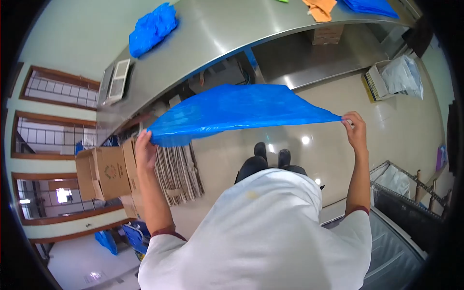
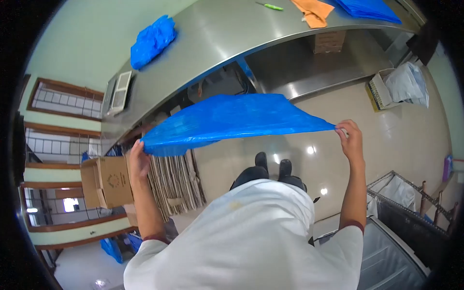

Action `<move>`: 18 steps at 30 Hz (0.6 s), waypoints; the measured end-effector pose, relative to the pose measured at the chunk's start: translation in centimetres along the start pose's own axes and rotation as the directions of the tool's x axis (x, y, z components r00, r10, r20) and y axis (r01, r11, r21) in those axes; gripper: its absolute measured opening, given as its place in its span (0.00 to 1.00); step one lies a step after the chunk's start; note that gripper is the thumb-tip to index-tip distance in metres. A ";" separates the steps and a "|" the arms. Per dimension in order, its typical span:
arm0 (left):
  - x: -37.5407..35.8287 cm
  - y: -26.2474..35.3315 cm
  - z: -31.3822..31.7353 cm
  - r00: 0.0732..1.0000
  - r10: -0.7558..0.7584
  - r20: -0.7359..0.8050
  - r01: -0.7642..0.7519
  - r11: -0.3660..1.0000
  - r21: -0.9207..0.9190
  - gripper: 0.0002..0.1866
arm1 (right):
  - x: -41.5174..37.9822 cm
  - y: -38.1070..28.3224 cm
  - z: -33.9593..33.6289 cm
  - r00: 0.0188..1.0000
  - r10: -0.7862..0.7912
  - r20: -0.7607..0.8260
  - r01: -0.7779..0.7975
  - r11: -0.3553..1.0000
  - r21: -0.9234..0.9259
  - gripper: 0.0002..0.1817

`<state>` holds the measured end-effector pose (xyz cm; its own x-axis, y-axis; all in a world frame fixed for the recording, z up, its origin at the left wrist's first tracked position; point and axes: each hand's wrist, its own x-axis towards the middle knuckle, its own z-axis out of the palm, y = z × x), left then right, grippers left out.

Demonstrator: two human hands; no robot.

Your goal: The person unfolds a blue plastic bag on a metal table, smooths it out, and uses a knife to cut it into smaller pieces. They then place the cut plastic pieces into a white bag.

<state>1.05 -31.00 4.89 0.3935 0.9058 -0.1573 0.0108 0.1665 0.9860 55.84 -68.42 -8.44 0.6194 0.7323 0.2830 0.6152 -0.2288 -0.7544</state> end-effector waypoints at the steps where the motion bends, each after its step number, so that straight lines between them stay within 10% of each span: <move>1: -0.2 -1.2 0.0 1.000 -0.014 -0.013 0.014 1.000 -0.016 0.13 | -0.8 -0.2 -0.6 1.000 0.026 -0.002 -0.026 0.999 -0.019 0.05; 18: -0.7 -15.2 4.4 0.997 -0.074 -0.025 0.059 0.926 -0.372 0.06 | -10.3 4.3 -7.4 0.924 0.383 -0.007 -0.373 0.902 0.216 0.04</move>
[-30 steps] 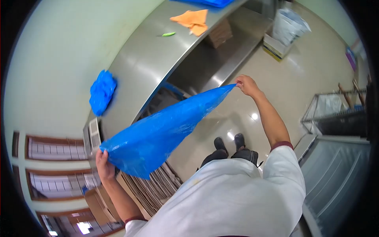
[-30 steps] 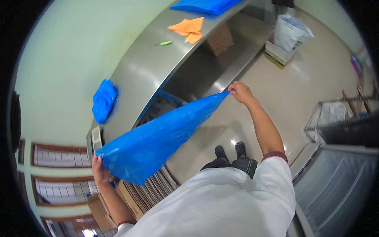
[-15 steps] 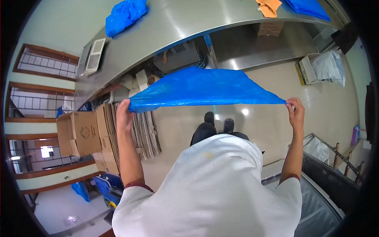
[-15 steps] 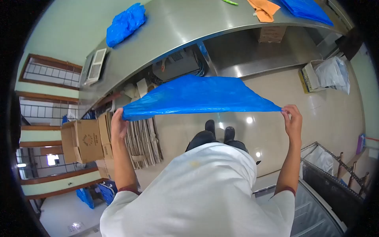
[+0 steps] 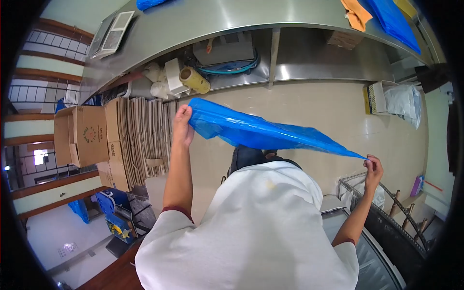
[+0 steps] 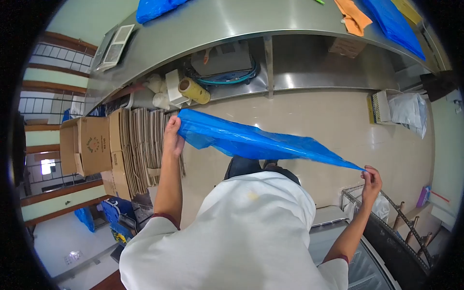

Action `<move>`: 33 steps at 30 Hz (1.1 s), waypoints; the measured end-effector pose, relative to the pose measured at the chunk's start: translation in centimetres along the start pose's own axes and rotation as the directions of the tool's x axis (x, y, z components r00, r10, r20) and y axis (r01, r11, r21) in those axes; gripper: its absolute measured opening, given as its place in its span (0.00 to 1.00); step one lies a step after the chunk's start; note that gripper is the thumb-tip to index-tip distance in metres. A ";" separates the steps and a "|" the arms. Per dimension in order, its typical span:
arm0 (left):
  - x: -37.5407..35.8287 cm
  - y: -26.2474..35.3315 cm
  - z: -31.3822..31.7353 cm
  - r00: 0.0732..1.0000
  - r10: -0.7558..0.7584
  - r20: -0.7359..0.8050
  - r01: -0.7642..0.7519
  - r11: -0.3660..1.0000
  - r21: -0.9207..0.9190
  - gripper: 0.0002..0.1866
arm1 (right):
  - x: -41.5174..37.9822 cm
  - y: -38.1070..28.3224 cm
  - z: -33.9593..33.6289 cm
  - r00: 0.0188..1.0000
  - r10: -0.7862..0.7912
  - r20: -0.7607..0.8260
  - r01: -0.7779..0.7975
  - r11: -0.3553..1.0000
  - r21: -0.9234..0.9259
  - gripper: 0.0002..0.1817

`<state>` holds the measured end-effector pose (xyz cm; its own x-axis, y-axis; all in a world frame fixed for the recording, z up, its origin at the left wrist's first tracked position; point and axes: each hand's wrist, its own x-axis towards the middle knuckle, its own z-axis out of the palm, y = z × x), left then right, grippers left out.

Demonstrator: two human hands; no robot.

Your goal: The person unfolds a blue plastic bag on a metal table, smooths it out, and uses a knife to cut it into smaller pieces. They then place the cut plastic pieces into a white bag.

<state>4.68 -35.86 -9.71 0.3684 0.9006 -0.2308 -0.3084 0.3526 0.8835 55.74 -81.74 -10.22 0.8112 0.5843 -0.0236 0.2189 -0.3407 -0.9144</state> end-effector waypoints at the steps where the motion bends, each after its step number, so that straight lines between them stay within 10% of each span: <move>1: -0.1 0.1 0.1 1.000 -0.006 0.030 0.006 1.000 -0.011 0.08 | -0.2 0.2 -0.3 1.000 -0.008 -0.002 0.008 1.000 0.005 0.04; 18: 0.2 3.2 3.0 0.985 0.046 -0.165 -0.001 0.965 0.262 0.07 | 0.3 -1.0 -0.4 1.000 0.006 0.014 -0.007 0.998 0.066 0.04; 27: -0.6 6.1 5.0 0.994 0.012 0.105 -0.012 1.000 -0.007 0.17 | 1.6 -2.0 -1.2 0.997 -0.041 -0.067 0.048 0.993 0.106 0.05; 33: 0.2 6.2 4.9 0.994 0.084 0.071 -0.098 0.970 0.221 0.08 | 3.0 -2.7 -1.7 0.989 -0.102 -0.103 0.114 0.986 0.118 0.05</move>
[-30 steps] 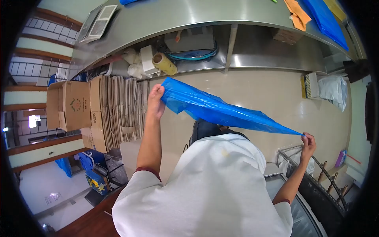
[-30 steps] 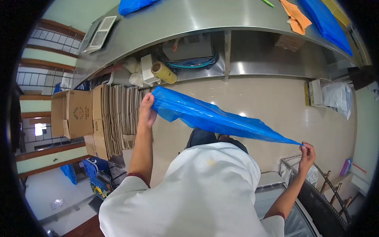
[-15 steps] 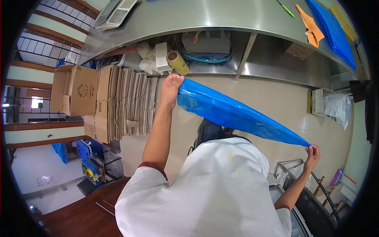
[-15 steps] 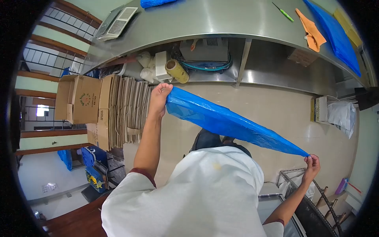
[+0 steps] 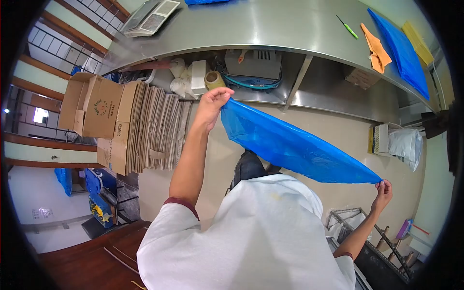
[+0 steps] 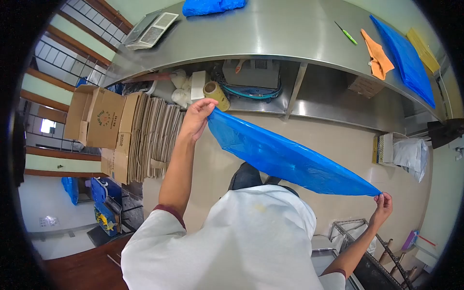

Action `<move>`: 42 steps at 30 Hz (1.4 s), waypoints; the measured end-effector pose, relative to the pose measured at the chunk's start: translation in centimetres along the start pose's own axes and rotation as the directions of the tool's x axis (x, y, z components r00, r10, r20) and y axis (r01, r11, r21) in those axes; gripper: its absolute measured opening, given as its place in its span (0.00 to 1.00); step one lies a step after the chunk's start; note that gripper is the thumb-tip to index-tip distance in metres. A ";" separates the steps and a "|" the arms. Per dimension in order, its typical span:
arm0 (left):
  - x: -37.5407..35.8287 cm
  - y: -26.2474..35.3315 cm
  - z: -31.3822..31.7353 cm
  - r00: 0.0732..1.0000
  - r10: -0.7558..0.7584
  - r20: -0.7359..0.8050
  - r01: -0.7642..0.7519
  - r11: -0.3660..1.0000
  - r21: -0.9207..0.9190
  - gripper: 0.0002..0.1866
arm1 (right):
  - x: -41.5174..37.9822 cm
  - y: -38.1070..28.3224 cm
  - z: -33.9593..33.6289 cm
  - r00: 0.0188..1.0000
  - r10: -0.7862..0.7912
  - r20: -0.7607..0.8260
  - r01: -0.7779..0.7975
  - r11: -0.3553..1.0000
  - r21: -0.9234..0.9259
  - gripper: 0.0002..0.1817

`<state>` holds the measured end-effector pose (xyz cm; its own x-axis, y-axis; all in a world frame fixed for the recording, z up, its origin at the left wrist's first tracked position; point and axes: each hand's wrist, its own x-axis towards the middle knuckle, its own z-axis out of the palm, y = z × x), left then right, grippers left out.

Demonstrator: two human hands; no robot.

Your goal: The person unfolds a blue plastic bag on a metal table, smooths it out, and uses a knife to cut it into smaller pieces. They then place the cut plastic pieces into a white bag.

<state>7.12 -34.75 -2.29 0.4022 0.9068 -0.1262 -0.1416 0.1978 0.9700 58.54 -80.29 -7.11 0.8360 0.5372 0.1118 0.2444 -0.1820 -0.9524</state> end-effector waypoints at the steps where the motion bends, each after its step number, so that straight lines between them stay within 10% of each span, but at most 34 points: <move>1: 0.1 0.2 0.1 1.000 -0.014 -0.009 0.015 0.994 0.109 0.09 | 0.3 0.0 -0.1 1.000 -0.009 -0.003 0.009 1.000 -0.004 0.06; 6: 1.1 0.5 0.1 0.998 -0.060 -0.023 0.064 0.933 0.355 0.10 | 1.6 -0.2 0.0 1.000 -0.021 0.002 0.021 1.000 0.003 0.06; 9: 0.9 1.4 -0.4 0.981 -0.196 0.016 0.192 0.974 0.119 0.10 | 1.8 -0.5 0.1 0.999 -0.033 -0.002 0.033 0.999 0.020 0.06; 12: 0.1 1.9 -0.6 0.982 -0.107 0.155 0.130 0.981 -0.146 0.09 | 2.2 -0.3 -0.4 0.999 -0.043 -0.011 0.043 0.999 0.021 0.06; 24: -1.3 3.0 -0.3 0.988 0.099 0.120 -0.102 0.995 0.020 0.17 | 3.3 -1.3 -1.5 0.991 -0.072 -0.109 0.079 0.995 0.058 0.06; 30: -2.2 -5.4 -1.7 0.845 -0.352 0.402 0.458 0.865 -0.206 0.25 | 3.1 -1.5 -1.9 0.985 -0.083 -0.153 0.088 0.996 0.030 0.08; 42: -6.1 -18.2 -4.9 0.638 -0.610 0.469 0.770 0.501 -0.396 0.28 | 0.4 -6.8 -2.6 0.986 -0.067 -0.154 0.059 0.997 -0.056 0.05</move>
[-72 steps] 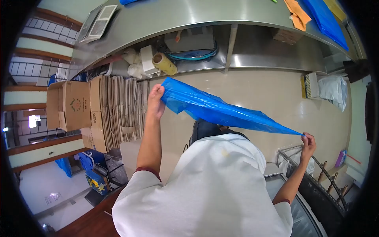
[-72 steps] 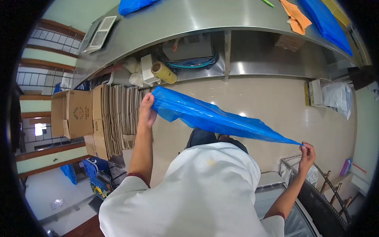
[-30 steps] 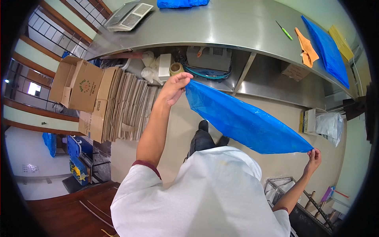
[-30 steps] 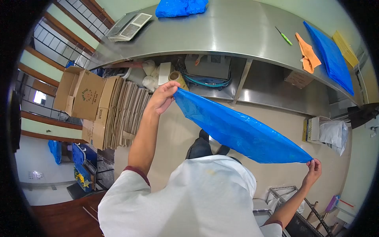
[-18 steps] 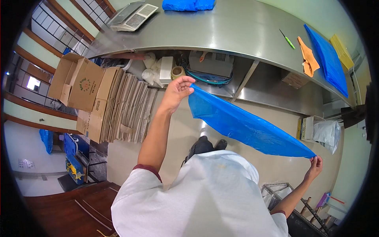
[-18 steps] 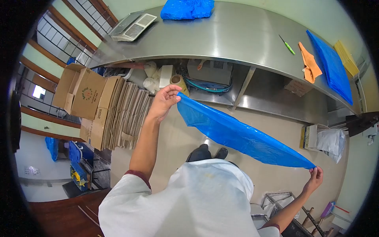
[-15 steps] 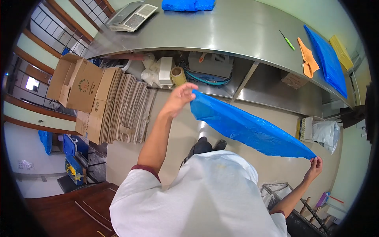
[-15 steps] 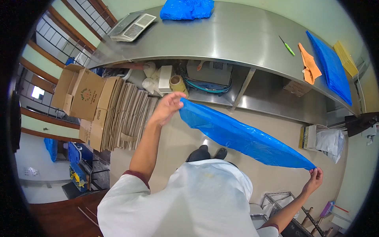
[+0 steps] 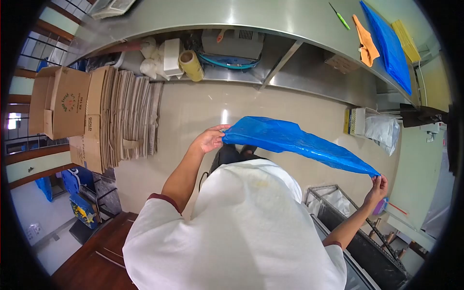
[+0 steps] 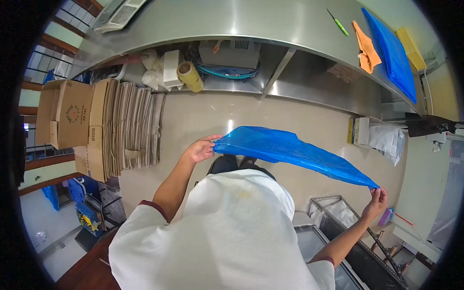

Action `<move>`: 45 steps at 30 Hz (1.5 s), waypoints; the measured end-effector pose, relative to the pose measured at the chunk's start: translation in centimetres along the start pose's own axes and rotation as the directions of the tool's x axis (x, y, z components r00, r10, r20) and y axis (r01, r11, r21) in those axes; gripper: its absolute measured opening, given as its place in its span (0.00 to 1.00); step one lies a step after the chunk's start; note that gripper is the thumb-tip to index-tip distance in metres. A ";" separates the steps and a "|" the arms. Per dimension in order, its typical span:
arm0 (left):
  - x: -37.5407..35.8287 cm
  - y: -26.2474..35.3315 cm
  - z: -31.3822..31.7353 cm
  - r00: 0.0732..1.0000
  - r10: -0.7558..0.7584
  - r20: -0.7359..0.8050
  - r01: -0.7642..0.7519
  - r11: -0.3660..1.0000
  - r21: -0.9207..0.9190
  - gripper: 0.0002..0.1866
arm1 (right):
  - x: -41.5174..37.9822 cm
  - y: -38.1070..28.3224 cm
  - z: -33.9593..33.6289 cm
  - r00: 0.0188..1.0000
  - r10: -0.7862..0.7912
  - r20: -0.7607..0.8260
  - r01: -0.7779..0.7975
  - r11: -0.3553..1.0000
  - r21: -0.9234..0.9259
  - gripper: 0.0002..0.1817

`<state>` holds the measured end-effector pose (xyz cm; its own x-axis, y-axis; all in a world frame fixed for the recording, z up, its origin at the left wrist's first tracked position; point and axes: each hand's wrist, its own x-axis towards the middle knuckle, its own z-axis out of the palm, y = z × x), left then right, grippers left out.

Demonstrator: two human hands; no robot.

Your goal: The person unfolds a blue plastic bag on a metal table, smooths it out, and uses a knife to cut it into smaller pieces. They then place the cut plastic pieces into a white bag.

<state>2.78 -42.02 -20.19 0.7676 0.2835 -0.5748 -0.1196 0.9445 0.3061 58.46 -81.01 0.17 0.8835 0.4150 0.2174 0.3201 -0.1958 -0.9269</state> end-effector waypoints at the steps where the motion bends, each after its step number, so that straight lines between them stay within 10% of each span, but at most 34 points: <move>1: -0.1 -0.3 -0.1 1.000 -0.021 -0.011 0.021 1.000 0.001 0.28 | 0.0 -0.3 -0.4 1.000 0.002 0.006 -0.002 1.000 -0.014 0.06; 20: 0.4 5.3 3.4 0.954 0.274 0.121 -0.290 0.946 0.142 0.15 | -1.2 -3.2 -2.4 1.000 0.029 -0.004 -0.030 0.991 -0.128 0.07; 35: 0.0 2.9 4.5 0.970 0.145 0.197 -0.134 0.989 -0.066 0.35 | -1.5 -3.6 -4.3 0.999 0.029 -0.036 -0.033 0.993 -0.113 0.08; 45: 1.3 -0.6 1.1 0.995 -0.056 -0.082 0.074 0.969 0.237 0.21 | -1.4 -4.3 -4.5 0.999 0.030 -0.021 -0.033 0.986 -0.165 0.08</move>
<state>4.55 -42.34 -20.32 0.7185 0.2434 -0.6516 0.0902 0.8963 0.4342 57.42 -84.77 5.24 0.8995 0.3905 0.1961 0.3430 -0.3528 -0.8705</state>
